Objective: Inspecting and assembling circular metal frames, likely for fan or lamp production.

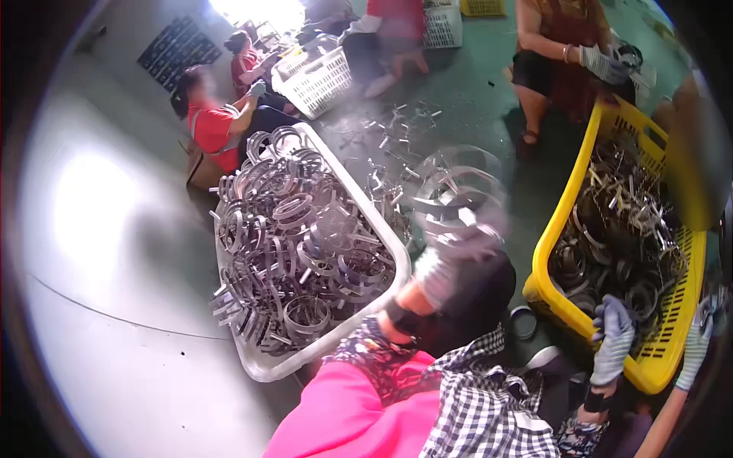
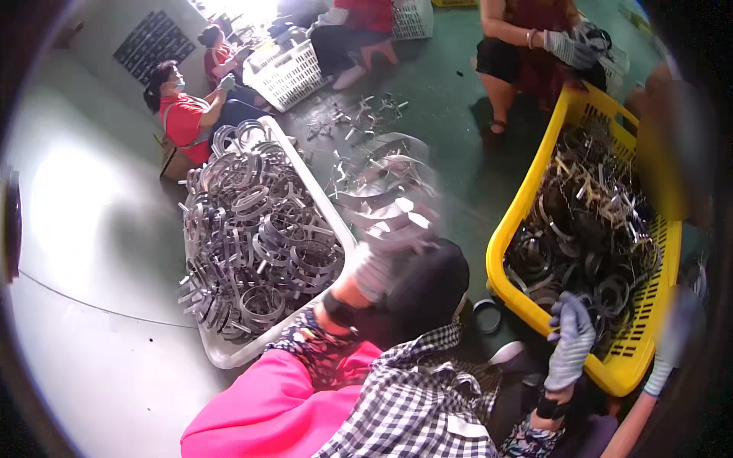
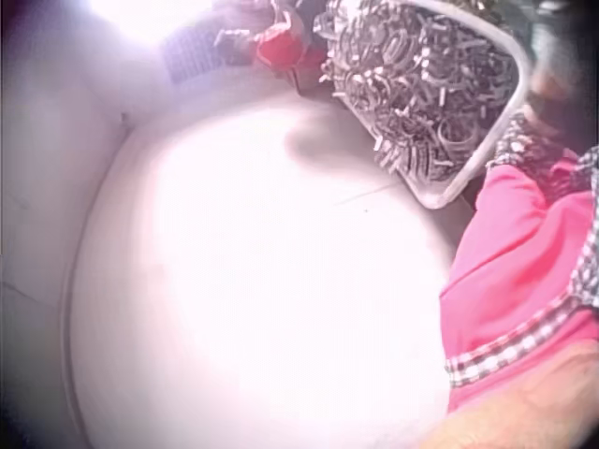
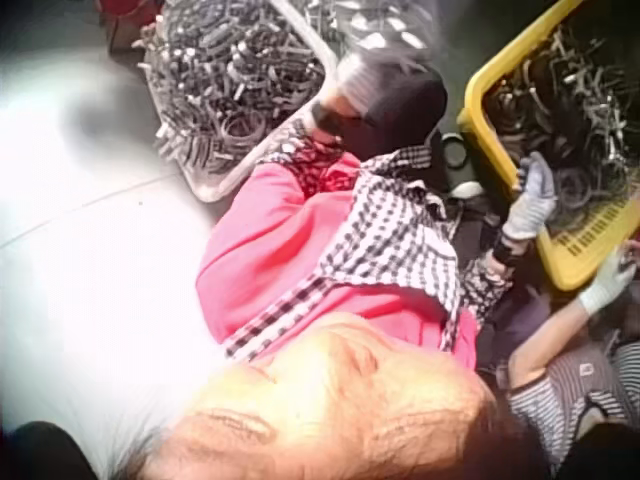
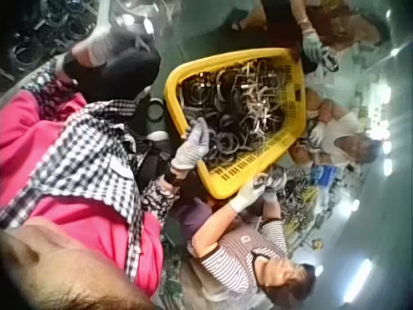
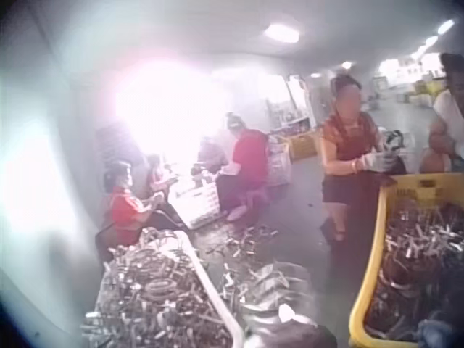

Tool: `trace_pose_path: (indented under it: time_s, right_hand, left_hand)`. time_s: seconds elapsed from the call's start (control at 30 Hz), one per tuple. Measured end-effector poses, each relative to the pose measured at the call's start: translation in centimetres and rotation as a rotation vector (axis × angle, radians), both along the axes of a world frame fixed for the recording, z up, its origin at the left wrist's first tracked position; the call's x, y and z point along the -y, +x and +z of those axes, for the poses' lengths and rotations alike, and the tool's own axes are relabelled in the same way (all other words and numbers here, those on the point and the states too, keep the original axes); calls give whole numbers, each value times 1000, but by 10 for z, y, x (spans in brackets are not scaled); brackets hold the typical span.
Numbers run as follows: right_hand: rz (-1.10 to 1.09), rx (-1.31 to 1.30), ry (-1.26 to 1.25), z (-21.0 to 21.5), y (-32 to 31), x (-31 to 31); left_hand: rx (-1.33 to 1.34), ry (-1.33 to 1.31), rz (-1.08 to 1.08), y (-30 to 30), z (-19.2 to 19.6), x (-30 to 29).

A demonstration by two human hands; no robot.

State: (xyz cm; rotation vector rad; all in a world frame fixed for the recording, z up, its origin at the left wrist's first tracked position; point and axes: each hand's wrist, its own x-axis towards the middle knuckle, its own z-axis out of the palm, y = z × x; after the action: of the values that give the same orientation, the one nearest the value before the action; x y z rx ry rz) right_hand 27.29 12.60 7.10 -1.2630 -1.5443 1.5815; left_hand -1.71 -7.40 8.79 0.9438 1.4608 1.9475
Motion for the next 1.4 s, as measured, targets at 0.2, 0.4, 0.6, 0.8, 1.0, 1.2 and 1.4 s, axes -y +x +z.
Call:
trace_pose_path:
  time_s: [0.2, 0.4, 0.6, 0.8, 1.0, 1.2, 1.4]
  right_hand:
    - [62, -32, -28, -12, 2, 8]
    - [156, -108, -166, -12, -2, 18]
    - [317, -86, 127, -2, -3, 7]
    - [15, -55, -38, 24, 6, -35]
    - [115, 124, 10, 16, -8, -60]
    - [292, 358, -150, -12, -32, -100]
    - [227, 529, 140, -65, -99, -177]
  left_hand:
    - [458, -1, 749, -122, 63, 64]
    - [12, -279, 1096, -228, 69, 176]
    - [-140, -486, 1049, -286, 30, 171]
    - [-173, -327, 876, -220, 25, 94]
    - [24, -220, 50, -61, -8, -38]
    - [282, -388, -216, 4, -37, -78]
    - [-354, -334, 79, 20, -72, -82]
